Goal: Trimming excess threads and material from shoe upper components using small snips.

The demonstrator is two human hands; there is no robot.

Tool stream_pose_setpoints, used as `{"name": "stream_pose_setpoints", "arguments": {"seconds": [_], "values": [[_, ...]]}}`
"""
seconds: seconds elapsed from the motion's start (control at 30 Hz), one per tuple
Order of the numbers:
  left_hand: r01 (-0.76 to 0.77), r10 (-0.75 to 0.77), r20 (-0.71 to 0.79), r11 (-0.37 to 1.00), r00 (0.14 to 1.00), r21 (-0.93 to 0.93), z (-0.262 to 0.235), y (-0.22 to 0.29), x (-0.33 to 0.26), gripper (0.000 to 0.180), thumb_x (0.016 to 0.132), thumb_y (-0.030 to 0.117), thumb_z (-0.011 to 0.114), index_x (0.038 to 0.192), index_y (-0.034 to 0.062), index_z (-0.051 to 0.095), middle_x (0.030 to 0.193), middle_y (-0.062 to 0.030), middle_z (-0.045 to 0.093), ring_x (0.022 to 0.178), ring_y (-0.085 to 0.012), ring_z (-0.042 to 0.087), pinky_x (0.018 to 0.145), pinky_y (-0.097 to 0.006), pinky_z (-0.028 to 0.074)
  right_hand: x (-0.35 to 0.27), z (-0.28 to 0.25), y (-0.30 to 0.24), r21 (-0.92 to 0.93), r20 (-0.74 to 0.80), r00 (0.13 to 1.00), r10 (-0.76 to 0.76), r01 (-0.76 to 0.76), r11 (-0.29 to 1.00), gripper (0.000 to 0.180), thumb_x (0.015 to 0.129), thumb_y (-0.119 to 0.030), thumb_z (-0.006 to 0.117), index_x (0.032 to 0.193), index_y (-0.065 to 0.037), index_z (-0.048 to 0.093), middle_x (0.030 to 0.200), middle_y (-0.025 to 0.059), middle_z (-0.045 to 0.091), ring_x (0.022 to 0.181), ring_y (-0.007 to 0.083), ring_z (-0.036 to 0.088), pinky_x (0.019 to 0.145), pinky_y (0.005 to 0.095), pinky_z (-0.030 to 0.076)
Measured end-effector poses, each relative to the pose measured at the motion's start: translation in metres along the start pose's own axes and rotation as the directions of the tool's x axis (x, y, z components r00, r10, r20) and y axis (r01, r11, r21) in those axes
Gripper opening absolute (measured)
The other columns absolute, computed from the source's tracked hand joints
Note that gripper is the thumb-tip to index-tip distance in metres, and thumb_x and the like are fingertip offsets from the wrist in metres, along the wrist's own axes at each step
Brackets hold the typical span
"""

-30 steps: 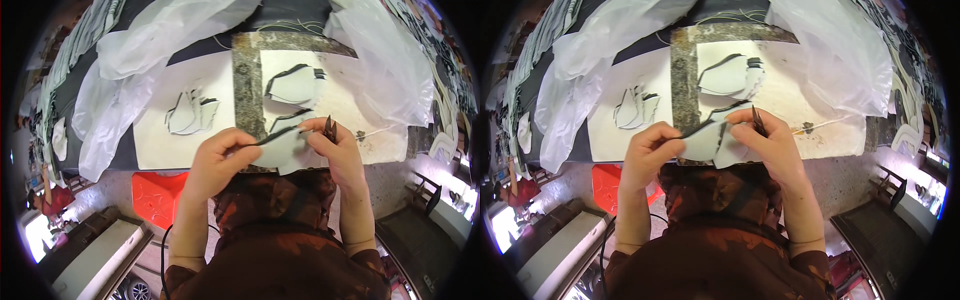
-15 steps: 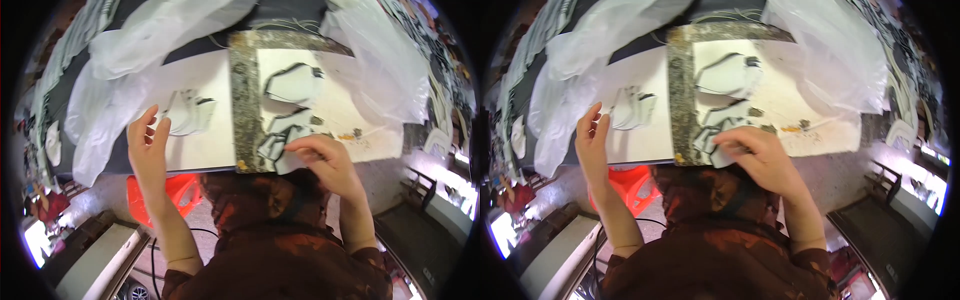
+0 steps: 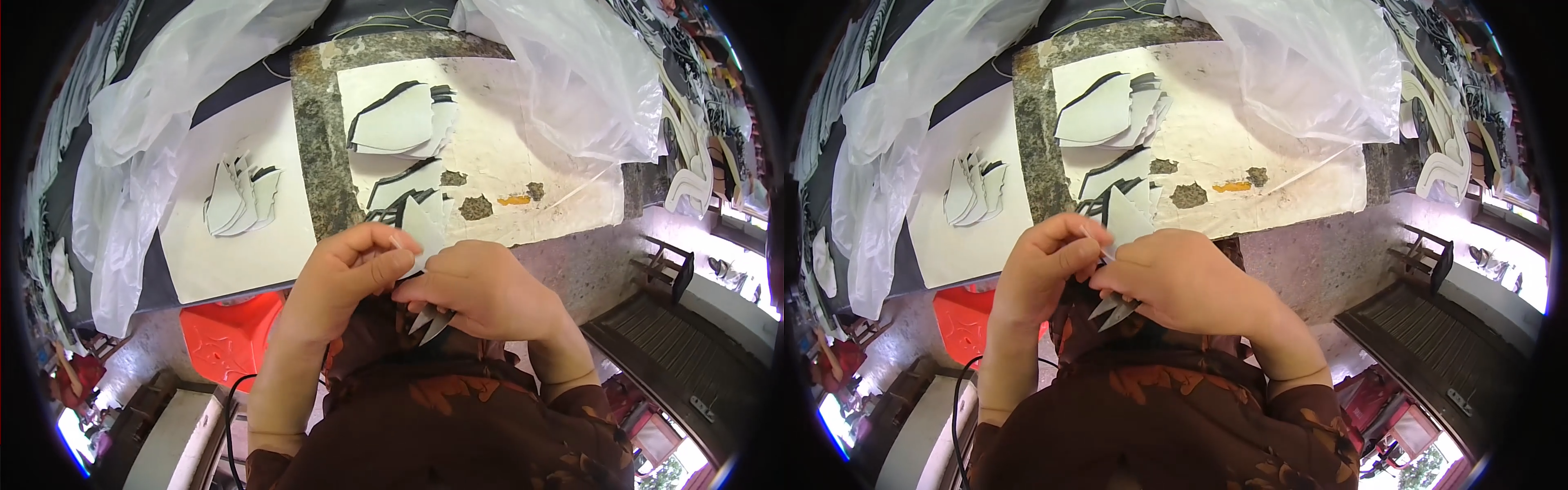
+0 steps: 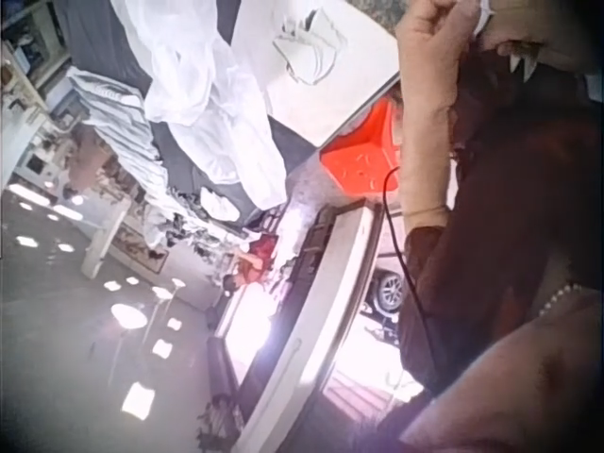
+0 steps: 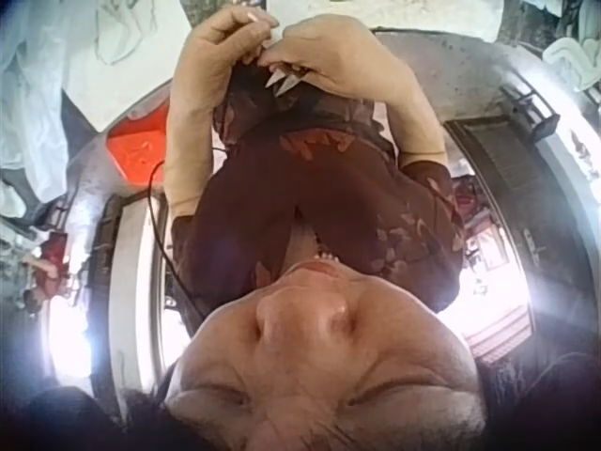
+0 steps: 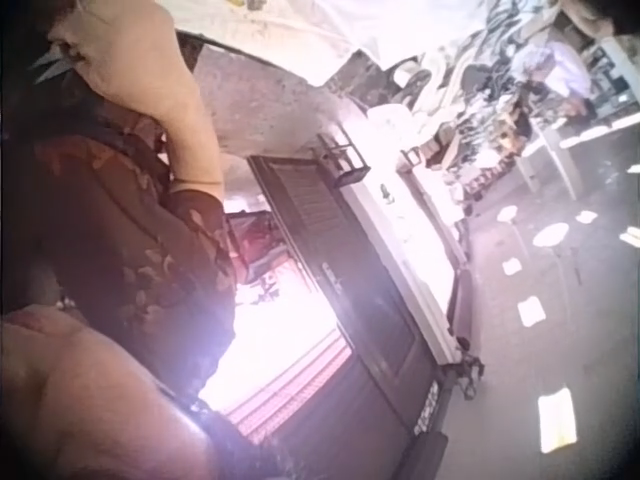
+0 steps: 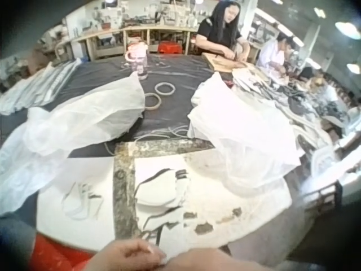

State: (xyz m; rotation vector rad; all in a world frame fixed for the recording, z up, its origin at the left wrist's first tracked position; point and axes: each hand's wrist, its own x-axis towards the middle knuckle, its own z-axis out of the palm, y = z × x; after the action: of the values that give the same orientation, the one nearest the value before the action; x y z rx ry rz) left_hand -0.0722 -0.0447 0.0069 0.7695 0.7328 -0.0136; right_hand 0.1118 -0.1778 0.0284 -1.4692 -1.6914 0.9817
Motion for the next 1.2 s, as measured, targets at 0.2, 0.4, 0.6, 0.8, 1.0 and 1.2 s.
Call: {"name": "stream_pose_setpoints", "arguments": {"seconds": [0.2, 0.4, 0.6, 0.8, 1.0, 1.2], "values": [[-0.227, 0.229, -0.083, 0.973, 0.97, 0.036, 0.01, -0.023, -0.012, 0.007, 0.098, 0.006, 0.071, 0.104, 0.0015, 0.07, 0.093, -0.0025, 0.07, 0.085, -0.0085, 0.063, 0.075, -0.024, 0.05, -0.01, 0.008, 0.008, 0.02, 0.066, 0.998, -0.002, 0.001, 1.0, 0.039, 0.078, -0.002, 0.075, 0.116, -0.01, 0.07, 0.086, 0.0052, 0.068, 0.078, 0.0249, 0.068, 0.069, 0.0358, 0.053], [-0.56, 0.796, 0.167, 0.244, 0.582, 0.792, 0.014, -0.043, -0.009, 0.018, 0.083, 0.01, 0.082, 0.099, 0.0078, 0.074, 0.091, -0.0036, 0.069, 0.087, -0.0255, 0.064, 0.082, -0.037, 0.049, -0.013, 0.005, 0.002, 0.49, 0.03, 0.874, 0.486, -0.436, 0.754, 0.013, 0.099, -0.007, 0.063, 0.113, -0.005, 0.062, 0.095, 0.0108, 0.072, 0.09, 0.0227, 0.073, 0.078, 0.0338, 0.055], [-0.264, 0.725, 0.211, -0.041, 0.655, 0.964, 0.007, -0.047, 0.007, 0.087, 0.069, 0.022, 0.091, 0.147, 0.0142, 0.054, 0.146, -0.0156, 0.048, 0.136, -0.0373, 0.047, 0.114, -0.058, 0.034, -0.015, -0.005, 0.006, 0.521, -0.012, 0.841, 0.541, -0.457, 0.721, 0.008, 0.104, -0.009, 0.061, 0.107, -0.002, 0.062, 0.084, 0.0019, 0.068, 0.074, 0.0069, 0.06, 0.066, 0.0228, 0.047], [-0.322, 0.635, 0.291, -0.07, 0.716, 0.944, -0.005, -0.029, 0.009, 0.081, 0.067, 0.017, 0.09, 0.141, 0.0138, 0.059, 0.142, -0.0136, 0.054, 0.13, -0.0374, 0.052, 0.111, -0.055, 0.037, -0.019, -0.006, 0.013, 0.633, -0.174, 0.815, 0.552, -0.337, 0.697, 0.01, 0.104, -0.013, 0.061, 0.102, -0.002, 0.06, 0.082, 0.001, 0.064, 0.07, 0.0042, 0.049, 0.064, 0.02, 0.039], [-0.384, 0.591, 0.3, 0.017, 0.749, 0.923, -0.009, -0.007, 0.01, 0.065, 0.07, 0.008, 0.086, 0.131, 0.0125, 0.066, 0.129, -0.009, 0.064, 0.119, -0.033, 0.058, 0.104, -0.049, 0.043, -0.011, -0.002, 0.016, 0.636, -0.187, 0.779, 0.599, -0.368, 0.678, 0.014, 0.106, -0.016, 0.058, 0.098, -0.003, 0.058, 0.082, -0.0013, 0.057, 0.07, 0.004, 0.043, 0.062, 0.0204, 0.034], [-0.42, 0.661, 0.303, 0.021, 0.687, 0.907, -0.021, -0.025, 0.011, 0.047, 0.073, 0.009, 0.086, 0.118, 0.0122, 0.073, 0.121, -0.0079, 0.066, 0.115, -0.0317, 0.061, 0.104, -0.048, 0.046, -0.006, -0.001, 0.028, 0.457, -0.333, 0.772, 0.542, -0.371, 0.809, 0.016, 0.105, -0.014, 0.059, 0.105, 0.001, 0.059, 0.089, 0.0047, 0.062, 0.083, 0.0124, 0.058, 0.078, 0.0264, 0.047]]}}
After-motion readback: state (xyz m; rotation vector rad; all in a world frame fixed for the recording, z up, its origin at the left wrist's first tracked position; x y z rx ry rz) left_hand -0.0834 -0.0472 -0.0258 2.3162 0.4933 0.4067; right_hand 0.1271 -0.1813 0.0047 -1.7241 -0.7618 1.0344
